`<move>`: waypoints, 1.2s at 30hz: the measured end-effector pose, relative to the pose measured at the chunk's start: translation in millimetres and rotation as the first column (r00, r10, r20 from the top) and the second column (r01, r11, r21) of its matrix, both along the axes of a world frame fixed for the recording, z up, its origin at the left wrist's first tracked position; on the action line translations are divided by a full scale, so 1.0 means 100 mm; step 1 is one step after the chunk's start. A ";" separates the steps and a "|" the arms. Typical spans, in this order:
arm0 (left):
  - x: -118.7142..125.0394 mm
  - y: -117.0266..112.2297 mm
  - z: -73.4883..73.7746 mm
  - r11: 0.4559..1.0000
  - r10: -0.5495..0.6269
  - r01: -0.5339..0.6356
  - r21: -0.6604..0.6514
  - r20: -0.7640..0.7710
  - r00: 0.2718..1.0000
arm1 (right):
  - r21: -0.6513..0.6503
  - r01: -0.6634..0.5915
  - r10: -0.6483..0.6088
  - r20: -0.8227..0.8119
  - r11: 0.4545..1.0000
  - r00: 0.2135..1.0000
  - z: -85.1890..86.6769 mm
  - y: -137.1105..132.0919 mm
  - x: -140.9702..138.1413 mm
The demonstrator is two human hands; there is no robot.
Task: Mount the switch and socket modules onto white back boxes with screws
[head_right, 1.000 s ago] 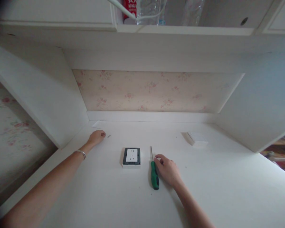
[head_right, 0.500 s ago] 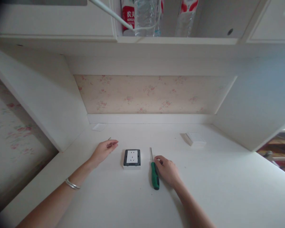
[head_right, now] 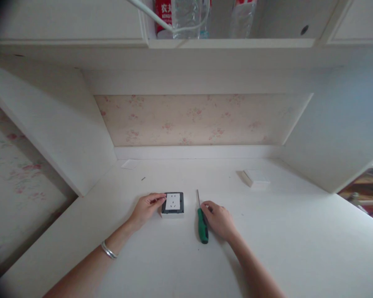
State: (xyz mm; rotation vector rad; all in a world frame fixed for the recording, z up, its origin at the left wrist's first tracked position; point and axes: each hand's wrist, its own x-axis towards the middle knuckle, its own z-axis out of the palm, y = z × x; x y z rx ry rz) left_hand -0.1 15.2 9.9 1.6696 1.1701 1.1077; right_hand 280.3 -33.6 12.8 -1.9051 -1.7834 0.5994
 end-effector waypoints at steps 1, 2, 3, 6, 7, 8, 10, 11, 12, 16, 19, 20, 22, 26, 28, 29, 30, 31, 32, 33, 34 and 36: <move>0.00 0.01 -0.02 1.000 0.006 -0.006 -0.002 0.005 1.000 | -0.005 -0.001 0.001 -0.003 1.000 1.000 0.01 0.00 0.00; 0.00 0.01 -0.03 1.000 0.016 -0.016 -0.007 0.009 1.000 | -0.008 -0.003 0.003 -0.005 1.000 1.000 0.02 -0.01 0.00; 0.00 0.02 -0.03 1.000 0.025 -0.025 -0.015 0.012 1.000 | -0.009 -0.008 0.008 -0.008 1.000 1.000 0.02 -0.01 0.00; 0.01 0.02 -0.02 0.999 0.036 -0.036 -0.025 0.014 0.999 | -0.011 -0.016 0.016 -0.011 1.000 1.000 0.03 -0.01 0.00; 0.01 0.02 -0.02 0.999 0.034 -0.034 -0.019 0.008 0.999 | -0.013 -0.016 0.016 -0.010 1.000 1.000 0.04 -0.01 0.00; 0.00 0.01 -0.02 0.999 0.033 -0.033 -0.013 0.002 0.999 | -0.012 -0.014 0.014 -0.009 1.000 1.000 0.04 -0.01 0.00; 0.00 0.01 -0.01 0.999 0.036 -0.036 -0.006 -0.017 0.999 | -0.011 -0.012 0.012 -0.008 1.000 1.000 0.04 -0.01 0.00; 0.00 0.01 -0.01 0.999 0.039 -0.039 -0.005 -0.026 0.999 | -0.010 -0.013 0.013 -0.010 1.000 1.000 0.04 -0.01 0.00; 0.00 0.01 -0.01 0.999 0.044 -0.045 -0.006 -0.032 0.998 | -0.009 -0.014 0.014 -0.012 1.000 1.000 0.03 -0.01 0.00; 0.01 0.01 0.00 0.999 0.038 -0.038 -0.014 -0.002 0.999 | -0.011 -0.018 0.018 -0.008 1.000 1.000 0.03 0.00 0.00; 0.01 0.02 -0.01 1.000 0.006 -0.005 -0.021 0.030 1.000 | -0.016 -0.011 0.011 0.001 1.000 1.000 0.02 -0.01 0.00; 0.02 0.02 -0.02 1.000 0.001 -0.001 -0.018 0.034 0.999 | -0.019 -0.010 0.010 0.003 1.000 1.000 0.02 -0.01 0.00; 0.02 0.04 -0.05 1.000 0.000 0.000 -0.004 0.037 0.999 | -0.020 -0.013 0.014 0.005 1.000 1.000 0.02 -0.01 0.00; 0.02 0.05 -0.08 0.999 0.014 -0.015 0.032 0.010 1.000 | -0.011 -0.019 0.019 -0.002 1.000 1.000 0.03 -0.01 0.00; 0.01 0.05 -0.07 0.999 0.027 -0.026 0.047 -0.012 1.000 | -0.012 -0.024 0.024 -0.007 1.000 1.000 0.03 -0.01 0.00; 0.00 0.05 -0.07 0.998 0.030 -0.029 0.051 -0.018 0.999 | -0.013 -0.027 0.027 -0.009 1.000 1.000 0.03 -0.01 0.01; 0.00 0.04 -0.06 0.998 0.029 -0.028 0.054 -0.018 0.999 | -0.015 -0.031 0.030 -0.008 0.999 1.000 0.03 -0.02 0.01; -0.01 0.04 -0.06 0.998 0.027 -0.026 0.056 -0.018 0.999 | -0.018 -0.032 0.032 -0.004 0.999 0.999 0.04 -0.02 0.01; -0.02 0.04 -0.06 0.998 0.021 -0.020 0.058 -0.021 1.000 | -0.021 -0.032 0.032 0.001 0.999 0.999 0.04 -0.02 0.01; -0.03 0.04 -0.05 0.998 0.016 -0.015 0.063 -0.027 1.000 | -0.025 -0.032 0.032 0.005 0.999 0.999 0.04 -0.02 0.01; -0.03 0.04 -0.05 0.997 0.013 -0.010 0.070 -0.037 0.999 | -0.026 -0.034 0.034 0.005 0.999 0.999 0.05 -0.02 0.01; -0.04 0.04 -0.05 0.996 0.015 -0.009 0.087 -0.063 0.998 | -0.021 -0.039 0.039 -0.003 0.999 0.999 0.05 -0.02 0.01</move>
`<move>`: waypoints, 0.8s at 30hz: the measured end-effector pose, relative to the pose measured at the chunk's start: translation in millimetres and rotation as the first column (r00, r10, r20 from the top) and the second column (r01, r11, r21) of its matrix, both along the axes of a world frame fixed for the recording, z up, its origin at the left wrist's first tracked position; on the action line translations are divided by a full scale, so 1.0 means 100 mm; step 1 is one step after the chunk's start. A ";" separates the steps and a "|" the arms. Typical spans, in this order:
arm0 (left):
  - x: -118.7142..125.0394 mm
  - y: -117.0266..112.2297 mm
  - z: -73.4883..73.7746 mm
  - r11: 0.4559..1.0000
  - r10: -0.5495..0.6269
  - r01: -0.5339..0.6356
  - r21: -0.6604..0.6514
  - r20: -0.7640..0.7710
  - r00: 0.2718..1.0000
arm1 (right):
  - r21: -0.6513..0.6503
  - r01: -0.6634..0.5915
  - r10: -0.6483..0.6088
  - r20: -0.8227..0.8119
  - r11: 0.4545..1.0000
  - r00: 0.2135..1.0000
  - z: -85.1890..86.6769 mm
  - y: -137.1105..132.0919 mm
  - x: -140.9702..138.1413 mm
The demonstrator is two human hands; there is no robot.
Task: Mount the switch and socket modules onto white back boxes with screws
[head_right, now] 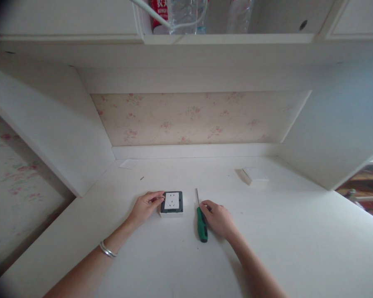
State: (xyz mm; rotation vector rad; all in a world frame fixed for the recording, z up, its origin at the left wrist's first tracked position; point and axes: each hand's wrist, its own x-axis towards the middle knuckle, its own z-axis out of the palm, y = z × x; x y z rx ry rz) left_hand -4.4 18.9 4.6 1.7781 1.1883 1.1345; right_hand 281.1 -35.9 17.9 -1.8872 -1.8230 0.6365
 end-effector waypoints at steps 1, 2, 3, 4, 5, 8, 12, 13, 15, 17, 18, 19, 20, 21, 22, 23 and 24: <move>0.00 0.00 0.00 1.000 0.003 -0.002 0.007 -0.010 1.000 | 0.003 -0.002 0.002 -0.006 1.000 1.000 0.00 0.00 0.00; 0.00 0.00 0.00 1.000 0.005 -0.005 0.014 -0.016 1.000 | 0.005 -0.003 0.003 -0.009 1.000 1.000 0.00 0.00 0.00; 0.00 0.00 0.01 1.000 0.006 -0.005 0.021 -0.020 1.000 | 0.008 -0.003 0.003 -0.009 1.000 1.000 0.00 0.00 0.00; 0.00 0.00 0.01 1.000 0.003 -0.002 0.030 -0.026 1.000 | 0.011 -0.003 0.003 -0.008 1.000 1.000 0.00 0.00 0.00; 0.00 -0.01 0.02 0.999 -0.004 0.005 0.042 -0.035 0.999 | 0.012 -0.002 0.002 -0.006 1.000 1.000 0.00 0.00 0.00; 0.00 -0.01 0.04 0.995 -0.026 0.034 0.093 -0.078 0.997 | 0.009 0.001 -0.001 0.002 1.000 1.000 -0.01 0.00 -0.01; 0.00 -0.01 0.05 0.991 -0.023 0.037 0.132 -0.105 0.994 | 0.000 -0.004 0.004 0.015 1.000 1.000 0.00 0.00 -0.01; 0.00 -0.01 0.05 0.990 -0.018 0.033 0.140 -0.111 0.994 | 0.000 -0.006 0.006 0.016 1.000 1.000 0.00 0.00 -0.01; 0.01 -0.01 0.06 0.986 -0.007 0.028 0.165 -0.128 0.992 | 0.001 -0.009 0.009 0.012 1.000 1.000 0.01 0.00 -0.01; 0.01 -0.01 0.06 0.980 -0.002 0.030 0.198 -0.143 0.990 | 0.003 -0.014 0.014 0.005 1.000 1.000 0.01 0.00 -0.01; 0.01 -0.01 0.06 0.976 -0.002 0.036 0.217 -0.151 0.988 | 0.004 -0.018 0.018 0.003 1.000 1.000 0.01 -0.01 -0.01; 0.01 -0.02 0.07 0.970 -0.006 0.045 0.239 -0.161 0.987 | 0.006 -0.019 0.019 0.001 1.000 1.000 0.01 -0.01 -0.01; 0.01 -0.02 0.07 0.963 -0.010 0.056 0.262 -0.172 0.985 | 0.006 -0.019 0.019 0.002 1.000 1.000 0.01 0.00 -0.01; 0.02 -0.02 0.07 0.957 -0.014 0.067 0.284 -0.184 0.983 | 0.006 -0.017 0.017 0.003 1.000 1.000 0.01 0.00 -0.01; 0.02 -0.01 0.07 0.950 -0.018 0.077 0.301 -0.195 0.981 | 0.005 -0.016 0.016 0.005 1.000 1.000 0.01 0.00 -0.01; 0.01 -0.01 0.08 0.946 -0.020 0.084 0.314 -0.202 0.979 | 0.005 -0.015 0.015 0.007 1.000 1.000 0.01 0.00 -0.01; 0.01 -0.01 0.08 0.943 -0.020 0.087 0.320 -0.208 0.978 | 0.007 -0.017 0.017 0.007 1.000 1.000 0.00 0.00 0.00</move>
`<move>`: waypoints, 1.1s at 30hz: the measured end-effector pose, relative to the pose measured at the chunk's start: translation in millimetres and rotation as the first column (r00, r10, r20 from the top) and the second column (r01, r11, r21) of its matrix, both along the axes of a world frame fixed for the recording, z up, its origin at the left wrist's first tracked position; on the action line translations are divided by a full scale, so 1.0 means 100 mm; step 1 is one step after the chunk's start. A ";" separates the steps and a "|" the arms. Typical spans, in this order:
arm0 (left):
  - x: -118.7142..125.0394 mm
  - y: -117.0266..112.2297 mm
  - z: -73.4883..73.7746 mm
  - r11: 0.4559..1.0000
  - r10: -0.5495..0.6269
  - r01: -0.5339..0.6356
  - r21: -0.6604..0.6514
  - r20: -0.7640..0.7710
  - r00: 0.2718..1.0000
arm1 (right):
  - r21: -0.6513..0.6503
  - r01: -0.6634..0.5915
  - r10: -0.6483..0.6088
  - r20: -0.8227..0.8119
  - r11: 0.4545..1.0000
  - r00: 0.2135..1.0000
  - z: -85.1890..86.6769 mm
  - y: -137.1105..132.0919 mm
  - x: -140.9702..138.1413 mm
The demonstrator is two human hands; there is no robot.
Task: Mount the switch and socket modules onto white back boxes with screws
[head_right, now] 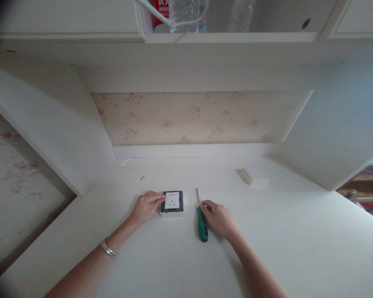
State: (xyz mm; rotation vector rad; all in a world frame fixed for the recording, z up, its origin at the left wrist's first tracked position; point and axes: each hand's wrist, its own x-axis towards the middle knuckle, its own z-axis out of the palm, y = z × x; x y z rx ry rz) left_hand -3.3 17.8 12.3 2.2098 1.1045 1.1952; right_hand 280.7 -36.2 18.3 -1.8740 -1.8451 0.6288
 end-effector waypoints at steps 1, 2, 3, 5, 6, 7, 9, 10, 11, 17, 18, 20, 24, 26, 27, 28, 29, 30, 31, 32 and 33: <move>-0.01 0.00 0.00 1.000 0.002 -0.002 0.001 -0.004 1.000 | 0.002 -0.002 0.002 0.001 1.000 1.000 0.00 0.00 0.00; -0.01 0.00 0.01 1.000 0.005 -0.005 -0.003 -0.009 1.000 | 0.005 -0.004 0.004 0.001 1.000 1.000 0.00 0.00 0.00; -0.02 0.00 0.01 1.000 0.008 -0.008 -0.008 -0.017 1.000 | 0.008 -0.005 0.005 0.002 1.000 1.000 0.00 0.00 0.00; -0.04 -0.02 0.04 1.000 0.010 -0.011 -0.018 -0.035 0.999 | 0.012 -0.006 0.006 0.002 1.000 1.000 0.01 -0.01 0.00; -0.04 -0.03 0.05 1.000 0.009 -0.010 -0.023 -0.042 0.999 | 0.011 -0.006 0.006 0.001 1.000 1.000 0.01 -0.01 0.00; -0.04 -0.04 0.06 1.000 0.007 -0.008 -0.026 -0.047 0.999 | 0.009 -0.006 0.006 0.001 1.000 1.000 0.01 -0.01 0.00; -0.05 -0.07 0.09 1.000 0.001 -0.002 -0.030 -0.055 0.998 | 0.005 -0.008 0.008 0.004 1.000 1.000 0.02 -0.01 0.00; -0.04 -0.08 0.10 1.000 0.000 -0.002 -0.030 -0.059 0.998 | 0.004 -0.008 0.008 0.006 1.000 1.000 0.02 -0.01 -0.01; -0.04 -0.09 0.10 1.000 0.002 -0.004 -0.029 -0.063 0.998 | 0.005 -0.010 0.010 0.007 1.000 1.000 0.02 -0.01 -0.01; -0.02 -0.08 0.08 0.999 0.016 -0.018 -0.034 -0.064 0.998 | 0.010 -0.025 0.025 0.004 1.000 1.000 0.03 -0.02 0.00; -0.01 -0.08 0.08 0.999 0.019 -0.021 -0.037 -0.061 0.998 | 0.007 -0.024 0.023 0.006 1.000 1.000 0.02 -0.02 0.00; -0.01 -0.08 0.08 0.999 0.021 -0.024 -0.044 -0.056 0.998 | 0.003 -0.021 0.021 0.010 1.000 1.000 0.02 -0.01 0.00; -0.01 -0.08 0.08 0.999 0.010 -0.012 -0.049 -0.055 0.998 | 0.011 -0.033 0.033 0.002 0.999 0.999 0.00 -0.01 0.01; -0.02 -0.09 0.08 0.999 0.008 -0.010 -0.037 -0.058 0.998 | 0.014 -0.034 0.034 0.000 0.999 0.999 0.00 -0.01 0.01; -0.03 -0.09 0.08 1.000 0.009 -0.010 -0.025 -0.061 0.998 | 0.015 -0.032 0.032 0.002 0.999 0.999 0.00 -0.01 0.01; -0.04 -0.09 0.08 1.000 0.010 -0.011 -0.008 -0.067 0.998 | 0.013 -0.030 0.030 0.004 0.999 1.000 0.00 -0.01 0.00; -0.05 -0.09 0.08 1.000 0.012 -0.011 0.014 -0.078 0.997 | 0.010 -0.029 0.029 0.006 1.000 1.000 0.01 -0.01 0.00; -0.06 -0.10 0.08 0.999 0.011 -0.007 0.040 -0.097 0.995 | 0.007 -0.029 0.029 0.007 1.000 1.000 0.01 -0.01 0.00; -0.08 -0.10 0.07 0.998 0.010 -0.001 0.070 -0.123 0.992 | 0.006 -0.031 0.031 0.007 1.000 1.000 0.02 -0.01 0.00; -0.09 -0.10 0.07 0.995 0.006 0.010 0.098 -0.154 0.988 | 0.005 -0.031 0.031 0.008 0.999 0.999 0.03 -0.01 0.00; -0.10 -0.10 0.06 0.992 0.001 0.023 0.125 -0.186 0.983 | 0.004 -0.031 0.031 0.008 1.000 0.999 0.03 -0.01 0.00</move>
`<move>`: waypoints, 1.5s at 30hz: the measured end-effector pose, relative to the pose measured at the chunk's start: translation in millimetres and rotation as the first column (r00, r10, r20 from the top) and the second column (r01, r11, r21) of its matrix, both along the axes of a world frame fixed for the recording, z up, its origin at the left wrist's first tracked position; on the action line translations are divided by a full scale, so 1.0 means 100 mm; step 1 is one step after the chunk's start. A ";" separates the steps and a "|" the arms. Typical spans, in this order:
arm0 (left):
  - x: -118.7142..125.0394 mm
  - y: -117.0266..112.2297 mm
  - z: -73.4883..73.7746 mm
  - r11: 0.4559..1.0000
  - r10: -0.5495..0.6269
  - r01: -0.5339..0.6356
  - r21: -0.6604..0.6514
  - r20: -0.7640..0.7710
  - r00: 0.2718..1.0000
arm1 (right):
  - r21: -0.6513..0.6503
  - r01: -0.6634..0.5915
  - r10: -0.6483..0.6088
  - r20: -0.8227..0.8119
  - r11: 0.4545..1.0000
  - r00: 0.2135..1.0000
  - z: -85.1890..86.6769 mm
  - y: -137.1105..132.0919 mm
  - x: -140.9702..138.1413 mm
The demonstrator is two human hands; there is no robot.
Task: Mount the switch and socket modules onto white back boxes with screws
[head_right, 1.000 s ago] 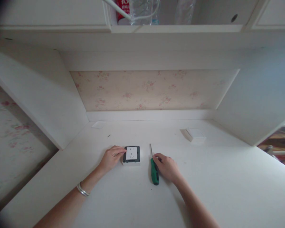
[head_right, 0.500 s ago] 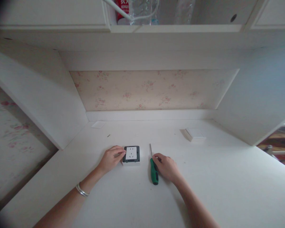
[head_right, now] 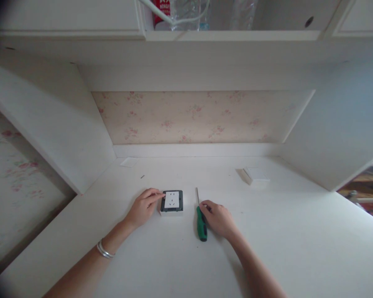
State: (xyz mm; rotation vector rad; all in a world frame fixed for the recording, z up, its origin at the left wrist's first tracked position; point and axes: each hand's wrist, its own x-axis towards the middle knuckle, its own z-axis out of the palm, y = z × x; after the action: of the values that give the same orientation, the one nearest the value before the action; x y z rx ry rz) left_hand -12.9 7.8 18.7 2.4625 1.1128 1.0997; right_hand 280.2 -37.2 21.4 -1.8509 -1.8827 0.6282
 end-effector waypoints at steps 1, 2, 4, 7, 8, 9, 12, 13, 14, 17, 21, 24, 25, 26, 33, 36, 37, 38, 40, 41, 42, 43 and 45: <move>-0.01 0.00 -0.01 1.000 -0.009 0.010 0.022 -0.027 1.000 | -0.001 0.002 -0.002 0.000 1.000 1.000 0.00 0.00 0.00; -0.01 0.00 -0.01 0.999 -0.018 0.020 0.037 -0.047 0.999 | -0.002 0.003 -0.003 -0.001 1.000 1.000 0.01 0.00 0.00; -0.01 -0.01 -0.01 0.999 -0.030 0.033 0.043 -0.066 0.997 | -0.008 0.007 -0.007 -0.003 1.000 1.000 0.02 -0.01 0.00; 0.00 -0.02 -0.01 0.999 -0.033 0.034 0.027 -0.062 0.998 | -0.014 0.005 -0.005 -0.001 1.000 1.000 0.03 -0.01 0.00; 0.01 -0.02 -0.01 0.999 -0.030 0.031 0.017 -0.054 0.998 | -0.014 0.004 -0.004 0.002 1.000 1.000 0.04 -0.02 0.00; 0.01 -0.02 -0.01 1.000 -0.029 0.029 0.005 -0.046 0.999 | -0.014 0.003 -0.003 0.004 1.000 1.000 0.04 -0.02 -0.01; 0.02 -0.02 -0.02 0.999 -0.026 0.026 -0.038 -0.014 1.000 | -0.013 -0.001 0.001 0.006 1.000 1.000 0.04 -0.02 -0.01; 0.02 -0.02 -0.03 0.998 -0.028 0.028 -0.053 -0.001 1.000 | -0.015 -0.001 0.001 0.005 1.000 1.000 0.04 -0.02 -0.01; 0.02 -0.01 -0.03 0.997 -0.032 0.032 -0.071 0.013 0.999 | -0.015 -0.001 0.001 0.002 1.000 1.000 0.03 -0.02 -0.01; 0.03 -0.01 -0.01 0.993 -0.011 0.020 -0.113 0.076 0.997 | -0.013 -0.009 0.009 -0.019 1.000 1.000 0.02 -0.01 0.01; -0.01 -0.02 0.05 0.980 0.058 -0.027 -0.198 0.148 0.987 | -0.001 -0.056 0.055 -0.111 0.998 0.992 0.07 -0.03 0.04; -0.07 -0.02 0.05 0.958 0.002 0.028 -0.287 0.102 0.995 | -0.025 -0.131 0.128 -0.094 0.991 0.987 0.15 -0.14 0.00; -0.09 -0.01 0.04 0.950 -0.028 0.048 -0.308 0.069 0.997 | -0.034 -0.151 0.150 -0.042 0.988 0.988 0.17 -0.19 -0.03; -0.10 0.00 0.03 0.943 -0.055 0.063 -0.325 0.034 0.998 | -0.031 -0.163 0.164 0.030 0.986 0.986 0.19 -0.25 -0.07; -0.10 0.07 -0.01 0.918 -0.091 0.077 -0.388 -0.017 0.996 | 0.014 -0.102 0.096 0.234 0.995 0.967 0.12 -0.49 -0.18; -0.09 0.09 -0.02 0.914 -0.091 0.086 -0.397 0.007 0.996 | 0.073 -0.025 0.013 0.168 0.997 0.986 0.08 -0.45 -0.01; -0.09 0.09 -0.02 0.913 -0.092 0.090 -0.399 0.014 0.996 | 0.116 0.019 -0.035 0.142 0.993 0.989 0.09 -0.43 0.05; -0.09 0.09 -0.02 0.911 -0.092 0.092 -0.402 0.019 0.996 | 0.175 0.065 -0.085 0.113 0.982 0.990 0.12 -0.41 0.11; -0.09 0.10 -0.03 0.909 -0.091 0.093 -0.406 0.023 0.996 | 0.296 0.197 -0.207 0.001 0.935 0.978 0.23 -0.35 0.18; -0.09 0.10 -0.04 0.909 -0.089 0.091 -0.406 0.023 0.996 | 0.353 0.276 -0.258 -0.099 0.894 0.961 0.30 -0.31 0.19; -0.09 0.10 -0.04 0.911 -0.085 0.087 -0.403 0.022 0.996 | 0.411 0.347 -0.273 -0.229 0.843 0.934 0.39 -0.27 0.18; -0.10 0.10 -0.05 0.913 -0.082 0.083 -0.400 0.020 0.996 | 0.464 0.403 -0.237 -0.375 0.789 0.896 0.48 -0.22 0.15; -0.10 0.10 -0.06 0.917 -0.080 0.078 -0.390 0.010 0.997 | 0.534 0.470 -0.133 -0.550 0.703 0.824 0.68 -0.10 0.05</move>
State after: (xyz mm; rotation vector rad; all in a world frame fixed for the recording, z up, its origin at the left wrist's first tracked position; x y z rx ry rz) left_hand -22.5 18.0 13.0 2.1749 1.0994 0.7581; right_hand 285.1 -46.7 89.9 -1.3308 -1.1883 0.2129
